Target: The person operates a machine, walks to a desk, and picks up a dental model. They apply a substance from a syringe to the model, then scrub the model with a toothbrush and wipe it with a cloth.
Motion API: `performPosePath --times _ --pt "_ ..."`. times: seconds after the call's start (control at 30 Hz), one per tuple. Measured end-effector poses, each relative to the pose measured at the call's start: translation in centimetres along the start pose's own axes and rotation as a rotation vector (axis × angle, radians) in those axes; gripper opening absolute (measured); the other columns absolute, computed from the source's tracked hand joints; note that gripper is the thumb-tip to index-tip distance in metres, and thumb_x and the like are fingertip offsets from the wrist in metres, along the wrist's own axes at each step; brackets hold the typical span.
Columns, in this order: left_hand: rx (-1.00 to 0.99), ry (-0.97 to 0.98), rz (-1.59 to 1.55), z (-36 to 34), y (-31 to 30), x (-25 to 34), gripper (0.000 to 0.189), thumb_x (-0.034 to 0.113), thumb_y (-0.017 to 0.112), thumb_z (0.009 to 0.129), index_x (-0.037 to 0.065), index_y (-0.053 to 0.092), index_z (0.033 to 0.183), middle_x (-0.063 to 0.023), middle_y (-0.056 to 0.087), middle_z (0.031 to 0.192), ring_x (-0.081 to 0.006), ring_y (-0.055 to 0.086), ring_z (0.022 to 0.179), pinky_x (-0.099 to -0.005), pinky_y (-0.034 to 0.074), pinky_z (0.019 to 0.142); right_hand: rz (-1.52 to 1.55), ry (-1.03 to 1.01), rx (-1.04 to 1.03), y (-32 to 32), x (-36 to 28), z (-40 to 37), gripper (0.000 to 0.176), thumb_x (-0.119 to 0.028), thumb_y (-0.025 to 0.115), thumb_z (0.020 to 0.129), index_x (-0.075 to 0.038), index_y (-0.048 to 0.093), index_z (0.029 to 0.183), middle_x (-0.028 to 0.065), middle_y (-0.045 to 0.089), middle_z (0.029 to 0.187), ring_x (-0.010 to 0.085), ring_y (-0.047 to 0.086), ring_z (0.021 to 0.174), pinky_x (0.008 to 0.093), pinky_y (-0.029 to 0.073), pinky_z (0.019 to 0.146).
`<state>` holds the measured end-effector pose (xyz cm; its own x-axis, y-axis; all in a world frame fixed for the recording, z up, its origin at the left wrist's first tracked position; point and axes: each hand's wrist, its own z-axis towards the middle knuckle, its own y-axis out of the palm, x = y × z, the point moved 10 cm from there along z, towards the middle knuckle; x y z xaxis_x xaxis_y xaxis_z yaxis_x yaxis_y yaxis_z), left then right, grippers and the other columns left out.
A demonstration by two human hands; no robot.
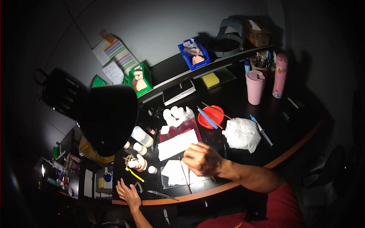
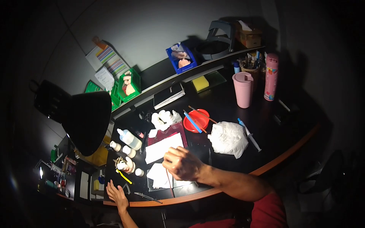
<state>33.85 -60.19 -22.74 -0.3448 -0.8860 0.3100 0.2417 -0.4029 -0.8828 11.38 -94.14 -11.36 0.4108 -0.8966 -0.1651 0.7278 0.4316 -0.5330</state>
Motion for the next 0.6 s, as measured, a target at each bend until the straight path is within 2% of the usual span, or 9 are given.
performPosePath --times 0.13,0.27,0.33,0.53,0.6 --pt "0.072 0.072 -0.085 -0.2 -0.5 0.2 0.068 0.051 0.033 0.108 0.005 0.034 0.159 -0.0228 0.026 0.165 -0.0431 0.016 0.153 -0.0594 0.010 0.122 -0.070 0.008 -0.044 -0.4 0.9 0.2 0.011 -0.004 0.074 0.071 -0.007 0.068 0.080 0.0028 0.065 0.084 0.0206 0.064 0.078 0.0330 0.047 0.066" --pt "0.195 0.059 -0.225 -0.5 -2.1 0.2 0.063 0.045 0.039 0.107 0.004 0.041 0.155 -0.0231 0.035 0.160 -0.0409 0.026 0.150 -0.0553 0.016 0.121 -0.071 0.055 0.050 -1.2 2.1 0.4 0.009 -0.002 0.072 0.072 -0.006 0.066 0.077 0.0052 0.063 0.081 0.0235 0.063 0.078 0.0357 0.051 0.071" --pt "0.289 0.078 -0.285 -0.7 -2.9 -0.2 0.060 0.042 0.045 0.106 0.002 0.047 0.150 -0.0227 0.041 0.155 -0.0406 0.033 0.144 -0.0533 0.021 0.119 -0.079 0.069 0.097 -1.4 2.5 0.5 0.010 0.001 0.074 0.070 -0.004 0.069 0.077 0.0065 0.064 0.078 0.0249 0.063 0.075 0.0357 0.052 0.068" --pt "0.400 0.163 -0.436 -1.3 -4.1 -0.1 0.055 0.035 0.053 0.103 0.000 0.051 0.145 -0.0220 0.046 0.149 -0.0398 0.039 0.137 -0.0523 0.026 0.116 -0.102 0.009 0.063 -0.2 0.8 0.8 0.014 0.006 0.076 0.070 -0.002 0.072 0.081 0.0080 0.064 0.077 0.0250 0.061 0.072 0.0353 0.050 0.064" --pt "0.452 0.178 -0.507 -1.6 -5.2 0.0 0.050 0.030 0.060 0.099 0.000 0.057 0.139 -0.0199 0.051 0.146 -0.0379 0.043 0.134 -0.0508 0.028 0.116 -0.106 -0.012 0.053 -0.1 -0.2 1.2 0.016 0.007 0.076 0.068 -0.001 0.072 0.082 0.0087 0.064 0.077 0.0257 0.061 0.071 0.0351 0.050 0.064"
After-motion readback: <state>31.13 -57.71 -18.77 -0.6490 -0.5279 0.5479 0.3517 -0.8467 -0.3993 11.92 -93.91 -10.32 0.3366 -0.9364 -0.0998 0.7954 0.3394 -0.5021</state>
